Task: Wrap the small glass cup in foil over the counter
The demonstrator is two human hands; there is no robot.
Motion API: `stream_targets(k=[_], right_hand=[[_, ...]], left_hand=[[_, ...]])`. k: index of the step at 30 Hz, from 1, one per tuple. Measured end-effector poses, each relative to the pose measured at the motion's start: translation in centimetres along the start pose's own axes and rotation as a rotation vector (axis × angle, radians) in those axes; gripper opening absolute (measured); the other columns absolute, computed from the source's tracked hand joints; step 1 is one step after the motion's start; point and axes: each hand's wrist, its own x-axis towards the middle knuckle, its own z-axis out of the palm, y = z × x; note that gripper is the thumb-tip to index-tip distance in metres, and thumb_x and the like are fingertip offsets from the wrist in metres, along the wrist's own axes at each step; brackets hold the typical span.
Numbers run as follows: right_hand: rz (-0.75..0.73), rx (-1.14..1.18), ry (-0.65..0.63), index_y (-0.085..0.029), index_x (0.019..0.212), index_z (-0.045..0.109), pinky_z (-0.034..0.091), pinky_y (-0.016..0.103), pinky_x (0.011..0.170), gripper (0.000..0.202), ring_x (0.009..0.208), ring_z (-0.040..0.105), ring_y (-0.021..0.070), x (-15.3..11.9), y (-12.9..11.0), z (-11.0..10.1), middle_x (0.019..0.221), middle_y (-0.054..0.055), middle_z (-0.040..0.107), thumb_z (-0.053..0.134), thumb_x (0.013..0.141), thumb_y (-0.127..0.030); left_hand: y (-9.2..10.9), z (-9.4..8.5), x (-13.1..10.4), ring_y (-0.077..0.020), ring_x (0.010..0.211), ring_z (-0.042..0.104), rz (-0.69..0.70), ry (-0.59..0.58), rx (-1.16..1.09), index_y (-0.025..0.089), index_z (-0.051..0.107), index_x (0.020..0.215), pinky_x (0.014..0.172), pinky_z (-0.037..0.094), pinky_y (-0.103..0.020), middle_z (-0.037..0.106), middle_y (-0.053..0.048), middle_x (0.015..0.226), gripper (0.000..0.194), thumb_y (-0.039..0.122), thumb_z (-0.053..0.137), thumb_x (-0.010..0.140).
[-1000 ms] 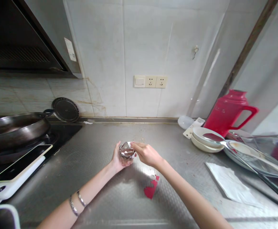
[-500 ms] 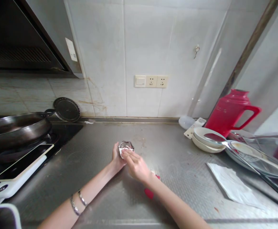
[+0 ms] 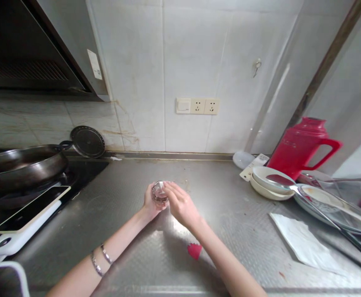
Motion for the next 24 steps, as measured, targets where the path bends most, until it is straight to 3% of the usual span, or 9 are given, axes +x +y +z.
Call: stream_targets(k=[2, 5, 9, 12, 15, 17, 20, 24], right_hand=[[0.079, -0.020, 0.064, -0.016, 0.116, 0.058, 0.044, 0.044, 0.103, 0.034, 0.118, 0.055, 0.0215, 0.5, 1.3, -0.8, 0.118, 0.013, 0.064, 0.038, 0.090, -0.007], [0.246, 0.002, 0.142, -0.018, 0.106, 0.062, 0.045, 0.042, 0.100, 0.025, 0.111, 0.060, 0.0225, 1.2, 3.3, -1.5, 0.113, 0.012, 0.066, 0.042, 0.092, -0.018], [0.567, 0.099, 0.174, -0.017, 0.096, 0.065, 0.051, 0.033, 0.080, 0.027, 0.087, 0.066, 0.0223, 1.9, 5.8, -1.4, 0.094, 0.010, 0.071, 0.043, 0.090, -0.031], [0.747, 0.139, 0.166, -0.016, 0.091, 0.065, 0.048, 0.031, 0.071, 0.029, 0.074, 0.062, 0.0204, 2.2, 7.0, -0.9, 0.086, 0.009, 0.071, 0.043, 0.085, -0.033], [0.816, 0.196, 0.156, -0.016, 0.082, 0.064, 0.044, 0.028, 0.067, 0.026, 0.071, 0.057, 0.0184, 2.2, 7.7, -0.5, 0.080, 0.007, 0.068, 0.043, 0.077, -0.029], [0.858, 0.283, 0.113, -0.016, 0.072, 0.061, 0.040, 0.025, 0.060, 0.022, 0.064, 0.053, 0.0163, 2.0, 7.9, -0.4, 0.067, 0.004, 0.062, 0.043, 0.072, -0.028], [0.956, 0.493, -0.071, -0.017, 0.063, 0.057, 0.031, 0.022, 0.047, 0.019, 0.051, 0.042, 0.0118, 1.5, 7.9, -0.5, 0.053, -0.002, 0.047, 0.043, 0.066, -0.028], [1.041, 0.732, -0.320, -0.015, 0.073, 0.061, 0.019, 0.019, 0.040, 0.021, 0.044, 0.030, 0.0073, 1.1, 7.5, -1.0, 0.051, -0.006, 0.035, 0.046, 0.067, -0.029]], left_hand=[[0.1, 0.3, -0.2, -0.0148, 0.036, 0.048, 0.065, 0.031, 0.036, 0.012, 0.059, 0.081, 0.034, 0.021, -0.022, 0.065, -0.011, 0.061, 0.053, 0.058, 0.033, 0.081], [0.2, 0.6, -0.5, -0.0164, 0.038, 0.051, 0.057, 0.036, 0.079, 0.011, 0.059, 0.086, 0.034, 0.020, -0.020, 0.068, -0.016, 0.070, 0.052, 0.055, 0.034, 0.081], [0.2, 0.6, -0.7, -0.0161, 0.034, 0.050, 0.003, -0.043, 0.111, 0.009, 0.060, 0.091, 0.032, 0.018, -0.020, 0.067, -0.016, 0.070, 0.058, 0.058, 0.029, 0.082], [0.3, 0.6, -0.8, -0.0166, 0.036, 0.050, -0.029, -0.119, 0.118, 0.006, 0.061, 0.095, 0.033, 0.023, -0.021, 0.067, -0.018, 0.069, 0.066, 0.061, 0.026, 0.083], [0.5, 0.5, -0.8, -0.0190, 0.041, 0.054, -0.071, -0.175, 0.132, 0.007, 0.061, 0.102, 0.034, 0.027, -0.022, 0.067, -0.019, 0.071, 0.071, 0.066, 0.027, 0.082], [0.6, 0.5, -0.7, -0.0204, 0.043, 0.055, -0.102, -0.197, 0.151, 0.009, 0.061, 0.104, 0.035, 0.029, -0.023, 0.067, -0.019, 0.072, 0.072, 0.069, 0.027, 0.080], [0.6, 0.3, -0.6, -0.0210, 0.043, 0.055, -0.137, -0.236, 0.180, 0.010, 0.061, 0.100, 0.036, 0.030, -0.024, 0.067, -0.018, 0.071, 0.074, 0.071, 0.025, 0.080], [0.4, 0.0, -0.4, -0.0227, 0.046, 0.057, -0.163, -0.259, 0.215, 0.011, 0.060, 0.097, 0.036, 0.031, -0.025, 0.068, -0.018, 0.072, 0.075, 0.074, 0.024, 0.078]])
